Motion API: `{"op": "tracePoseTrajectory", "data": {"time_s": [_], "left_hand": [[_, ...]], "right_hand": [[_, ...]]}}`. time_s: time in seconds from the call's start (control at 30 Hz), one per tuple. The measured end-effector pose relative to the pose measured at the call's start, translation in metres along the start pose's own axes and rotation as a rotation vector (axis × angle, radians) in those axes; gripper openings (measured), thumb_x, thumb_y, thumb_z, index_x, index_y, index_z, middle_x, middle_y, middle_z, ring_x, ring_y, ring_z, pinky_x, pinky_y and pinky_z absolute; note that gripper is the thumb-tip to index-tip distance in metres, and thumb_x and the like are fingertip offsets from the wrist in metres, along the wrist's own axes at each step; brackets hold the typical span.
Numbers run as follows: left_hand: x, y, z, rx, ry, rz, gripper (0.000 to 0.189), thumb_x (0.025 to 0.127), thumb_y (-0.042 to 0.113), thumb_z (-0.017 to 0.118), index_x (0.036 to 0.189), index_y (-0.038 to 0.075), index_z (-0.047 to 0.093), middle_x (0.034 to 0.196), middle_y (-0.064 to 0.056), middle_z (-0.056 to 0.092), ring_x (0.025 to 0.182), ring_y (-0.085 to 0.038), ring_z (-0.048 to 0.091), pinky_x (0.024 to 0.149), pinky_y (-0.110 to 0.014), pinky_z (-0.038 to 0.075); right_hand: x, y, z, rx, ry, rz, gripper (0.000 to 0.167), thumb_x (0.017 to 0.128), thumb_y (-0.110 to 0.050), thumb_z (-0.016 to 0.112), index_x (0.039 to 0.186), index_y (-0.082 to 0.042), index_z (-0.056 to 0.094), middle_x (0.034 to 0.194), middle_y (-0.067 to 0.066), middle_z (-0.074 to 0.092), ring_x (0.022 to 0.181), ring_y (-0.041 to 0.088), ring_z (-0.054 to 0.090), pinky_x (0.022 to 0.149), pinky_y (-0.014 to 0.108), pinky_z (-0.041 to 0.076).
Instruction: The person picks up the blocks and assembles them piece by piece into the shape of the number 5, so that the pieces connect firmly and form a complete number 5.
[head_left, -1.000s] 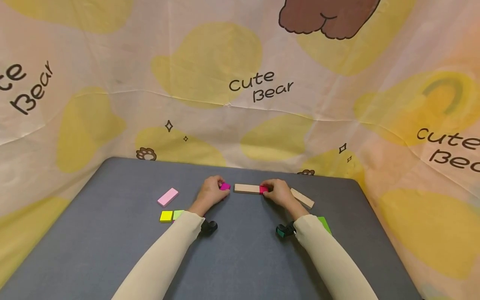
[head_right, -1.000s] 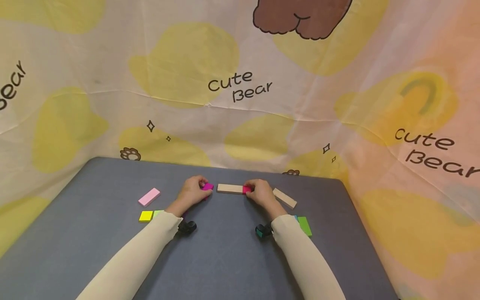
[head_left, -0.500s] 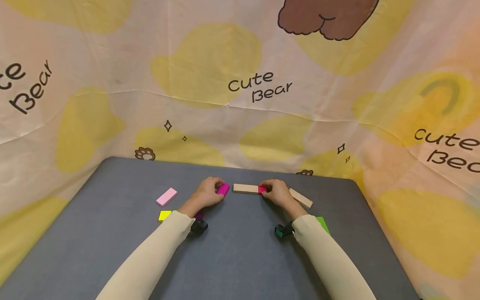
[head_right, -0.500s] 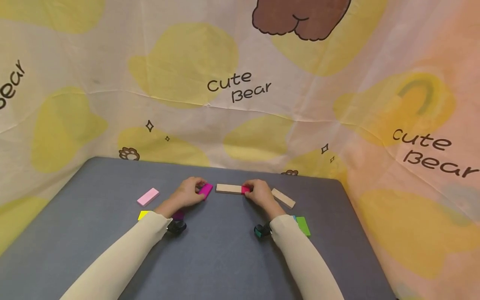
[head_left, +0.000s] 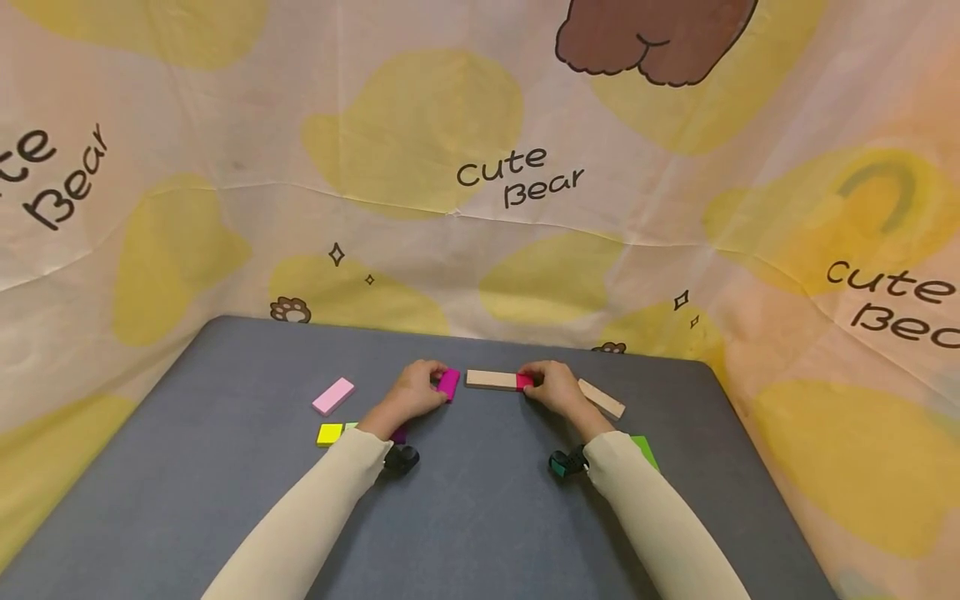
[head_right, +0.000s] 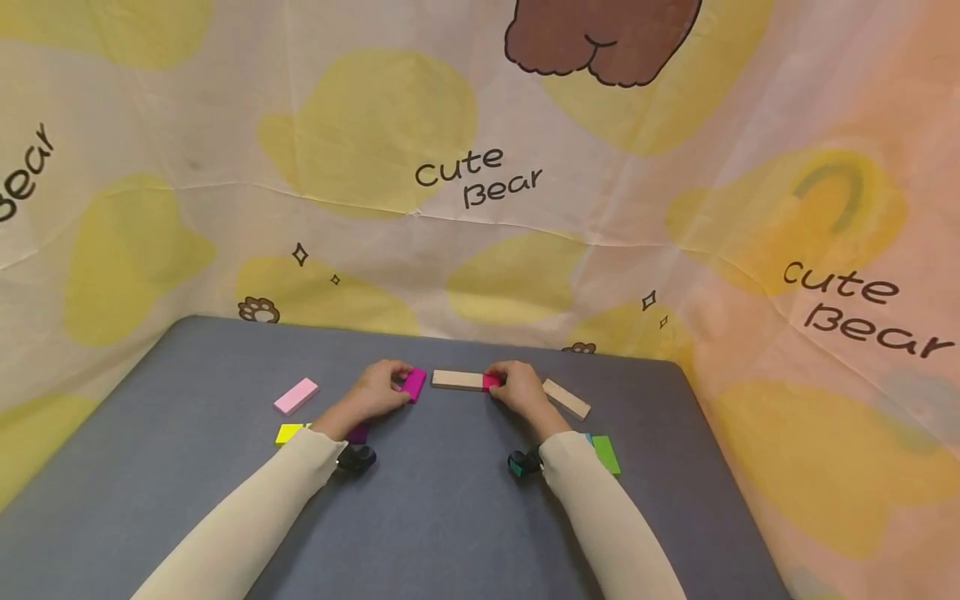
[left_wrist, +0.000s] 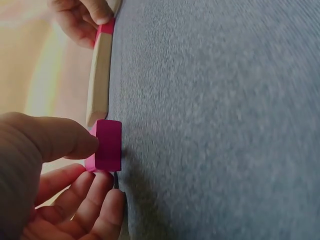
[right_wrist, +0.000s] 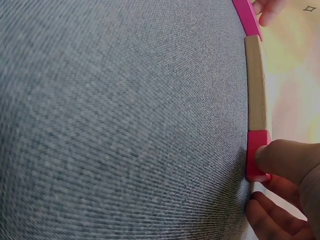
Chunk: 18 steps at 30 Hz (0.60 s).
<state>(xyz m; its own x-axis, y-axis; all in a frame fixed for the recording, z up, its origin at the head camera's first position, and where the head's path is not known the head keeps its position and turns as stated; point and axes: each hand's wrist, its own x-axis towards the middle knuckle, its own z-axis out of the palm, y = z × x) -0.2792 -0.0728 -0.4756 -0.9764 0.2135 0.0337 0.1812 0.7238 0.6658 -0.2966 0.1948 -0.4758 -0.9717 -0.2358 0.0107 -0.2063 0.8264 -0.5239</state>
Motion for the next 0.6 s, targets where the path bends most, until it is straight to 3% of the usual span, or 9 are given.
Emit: {"op": "tracePoseTrajectory", "data": {"time_s": [0.6], "left_hand": [[0.001, 0.010, 0.012, -0.017, 0.027, -0.014, 0.045, 0.074, 0.010, 0.075, 0.115, -0.005, 0.062, 0.101, -0.015, 0.062, 0.093, -0.026, 0.058, 0.086, -0.039, 0.049]], "right_hand": [[0.001, 0.002, 0.001, 0.002, 0.015, -0.010, 0.026, 0.084, -0.009, 0.071, 0.110, -0.013, 0.072, 0.103, 0.005, 0.071, 0.090, 0.020, 0.063, 0.079, 0.038, 0.051]]}}
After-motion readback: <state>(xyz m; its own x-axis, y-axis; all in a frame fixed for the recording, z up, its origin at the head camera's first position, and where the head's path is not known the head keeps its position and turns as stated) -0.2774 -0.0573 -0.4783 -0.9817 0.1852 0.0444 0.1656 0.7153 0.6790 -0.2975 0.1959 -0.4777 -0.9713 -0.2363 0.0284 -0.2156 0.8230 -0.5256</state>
